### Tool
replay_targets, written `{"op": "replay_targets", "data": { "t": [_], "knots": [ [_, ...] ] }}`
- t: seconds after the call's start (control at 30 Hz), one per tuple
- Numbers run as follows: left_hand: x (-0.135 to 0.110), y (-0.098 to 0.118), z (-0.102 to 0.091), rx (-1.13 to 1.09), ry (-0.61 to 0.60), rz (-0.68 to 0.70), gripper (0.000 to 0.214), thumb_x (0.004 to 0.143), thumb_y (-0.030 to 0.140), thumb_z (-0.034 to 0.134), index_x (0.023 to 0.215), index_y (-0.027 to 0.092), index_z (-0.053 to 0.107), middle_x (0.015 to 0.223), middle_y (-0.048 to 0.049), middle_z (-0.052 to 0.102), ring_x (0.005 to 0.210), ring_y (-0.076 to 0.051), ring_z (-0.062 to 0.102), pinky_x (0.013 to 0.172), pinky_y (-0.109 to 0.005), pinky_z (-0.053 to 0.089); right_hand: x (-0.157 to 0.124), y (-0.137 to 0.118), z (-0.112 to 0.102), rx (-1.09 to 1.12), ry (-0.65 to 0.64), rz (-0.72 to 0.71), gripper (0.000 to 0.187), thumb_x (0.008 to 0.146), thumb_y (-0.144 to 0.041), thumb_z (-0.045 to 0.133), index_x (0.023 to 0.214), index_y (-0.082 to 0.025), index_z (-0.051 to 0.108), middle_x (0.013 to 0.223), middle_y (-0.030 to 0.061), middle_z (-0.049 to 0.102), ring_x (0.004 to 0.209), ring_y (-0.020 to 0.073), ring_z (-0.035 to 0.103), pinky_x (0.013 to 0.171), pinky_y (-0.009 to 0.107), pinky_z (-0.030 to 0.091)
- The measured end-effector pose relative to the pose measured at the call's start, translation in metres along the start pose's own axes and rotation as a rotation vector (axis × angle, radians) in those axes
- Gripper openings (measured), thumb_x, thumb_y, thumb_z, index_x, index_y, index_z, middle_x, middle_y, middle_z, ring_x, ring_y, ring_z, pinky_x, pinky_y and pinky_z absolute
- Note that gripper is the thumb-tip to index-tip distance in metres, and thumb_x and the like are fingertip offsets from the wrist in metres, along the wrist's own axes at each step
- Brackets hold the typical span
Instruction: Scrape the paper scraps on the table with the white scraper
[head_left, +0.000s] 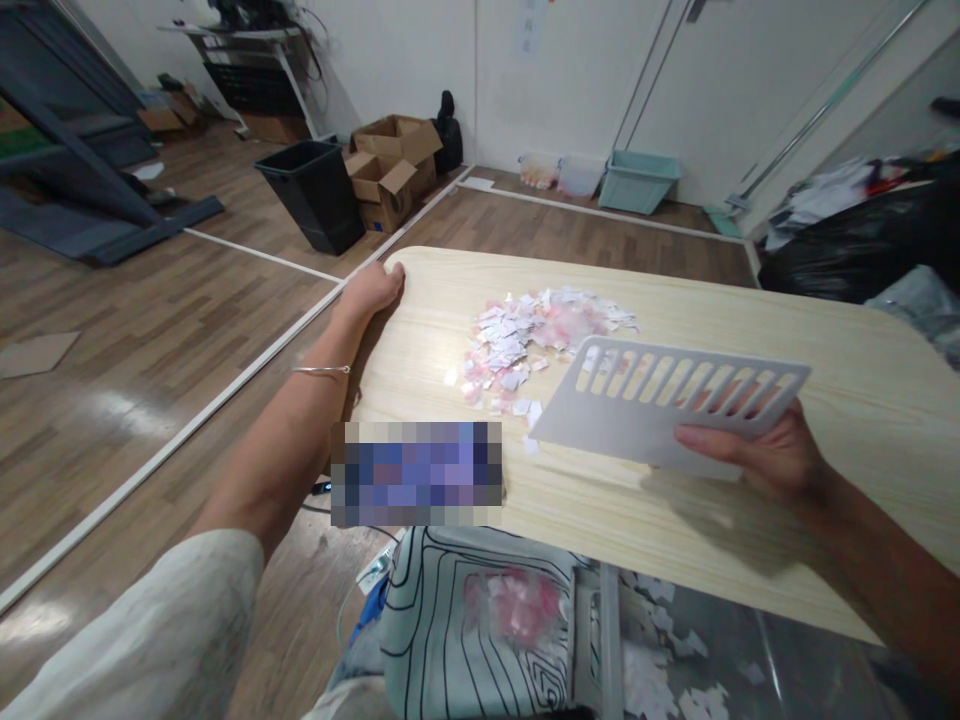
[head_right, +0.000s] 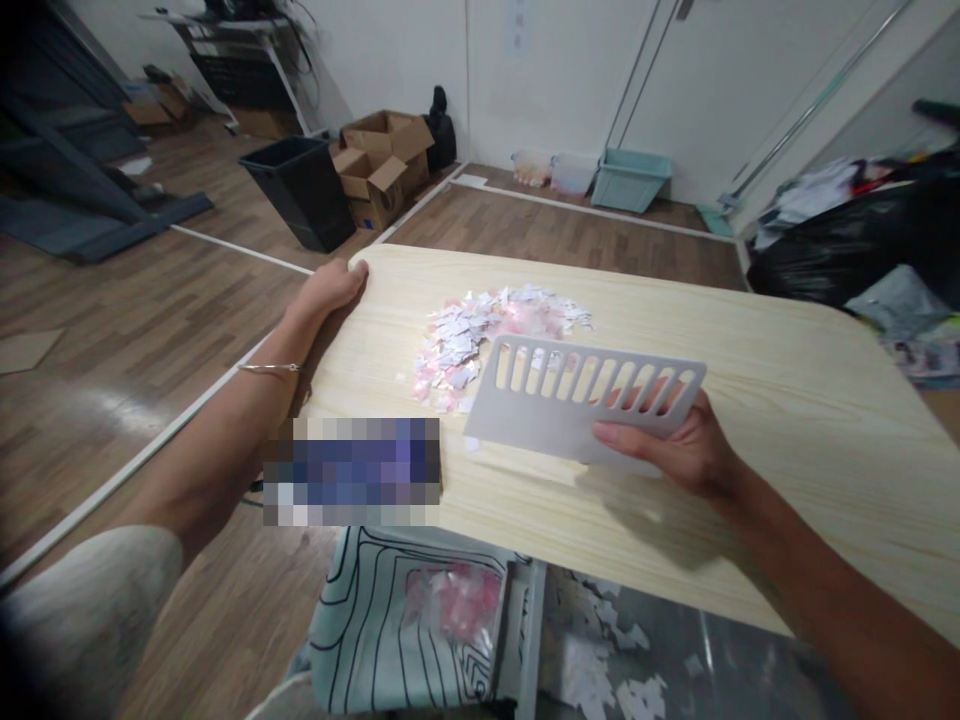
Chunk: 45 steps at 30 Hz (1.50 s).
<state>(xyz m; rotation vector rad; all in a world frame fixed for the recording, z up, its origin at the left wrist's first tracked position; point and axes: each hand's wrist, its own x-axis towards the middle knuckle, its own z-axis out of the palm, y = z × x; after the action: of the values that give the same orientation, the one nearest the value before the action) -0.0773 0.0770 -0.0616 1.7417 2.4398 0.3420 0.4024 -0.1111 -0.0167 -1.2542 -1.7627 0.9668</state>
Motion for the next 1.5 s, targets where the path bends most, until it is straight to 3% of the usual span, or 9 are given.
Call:
{"op": "replay_targets", "data": {
  "t": [0.33,0.47,0.7,0.87,1.07,1.33,1.5],
  "knots": [
    [-0.001,-0.001,0.000,0.009,-0.011,0.016,0.075,0.104,0.056,0.025,0.137,0.003,0.068,0.139,-0.0308,0.067,0.134,-0.042,0.062,0.110,-0.048,0.048,0.008,0.009,-0.010,0.040,0.004,0.100,0.035,0.070,-0.058,0.095,0.079,-0.028,0.080,0.075,0.0030,0.077,0.067,0.0239,0.072,0.062,0.038,0.063],
    [-0.001,-0.001,-0.001,0.008,-0.025,0.026,0.077,0.103,0.057,0.024,0.135,0.002,0.068,0.138,-0.0329,0.066,0.134,-0.043,0.062,0.109,-0.048,0.048,0.011,0.008,-0.013,0.074,-0.065,0.158,0.038,0.068,-0.058,0.096,0.084,-0.026,0.082,0.078,0.0044,0.080,0.070,0.0252,0.075,0.064,0.037,0.065],
    [-0.001,-0.001,-0.002,0.005,-0.033,0.017,0.077,0.103,0.057,0.025,0.134,0.003,0.069,0.136,-0.0329,0.068,0.133,-0.043,0.063,0.107,-0.047,0.049,0.011,0.002,-0.005,0.048,-0.126,0.108,0.039,0.072,-0.060,0.093,0.077,-0.024,0.080,0.079,0.0044,0.077,0.068,0.0210,0.071,0.062,0.034,0.060],
    [0.001,-0.001,0.000,-0.008,-0.020,0.017,0.075,0.104,0.056,0.027,0.136,0.003,0.069,0.139,-0.0315,0.067,0.134,-0.043,0.062,0.110,-0.049,0.048,0.014,-0.005,-0.010,0.012,-0.273,0.095,0.041,0.074,-0.061,0.091,0.071,-0.023,0.078,0.068,0.0033,0.071,0.061,0.0191,0.066,0.055,0.033,0.054],
    [0.000,-0.001,-0.001,-0.008,-0.023,0.024,0.075,0.104,0.055,0.026,0.137,0.002,0.069,0.140,-0.0322,0.066,0.135,-0.042,0.062,0.111,-0.048,0.048,0.016,-0.003,-0.012,0.020,-0.166,0.164,0.039,0.068,-0.061,0.095,0.078,-0.026,0.080,0.070,0.0037,0.074,0.061,0.0238,0.068,0.055,0.039,0.058],
    [-0.001,-0.001,-0.002,-0.025,-0.009,0.023,0.076,0.102,0.058,0.028,0.138,0.005,0.067,0.138,-0.0312,0.067,0.134,-0.043,0.062,0.109,-0.050,0.048,0.017,-0.006,-0.018,0.017,-0.316,0.156,0.030,0.070,-0.051,0.096,0.068,-0.027,0.078,0.071,0.0034,0.075,0.062,0.0217,0.069,0.054,0.035,0.058],
    [-0.004,0.001,-0.004,-0.060,0.006,0.008,0.077,0.100,0.064,0.031,0.139,0.008,0.067,0.134,-0.0296,0.070,0.133,-0.044,0.062,0.107,-0.050,0.049,0.018,-0.002,-0.020,0.054,-0.250,0.162,0.035,0.066,-0.057,0.096,0.070,-0.027,0.078,0.068,0.0050,0.074,0.056,0.0226,0.066,0.048,0.036,0.056]
  ]
}}
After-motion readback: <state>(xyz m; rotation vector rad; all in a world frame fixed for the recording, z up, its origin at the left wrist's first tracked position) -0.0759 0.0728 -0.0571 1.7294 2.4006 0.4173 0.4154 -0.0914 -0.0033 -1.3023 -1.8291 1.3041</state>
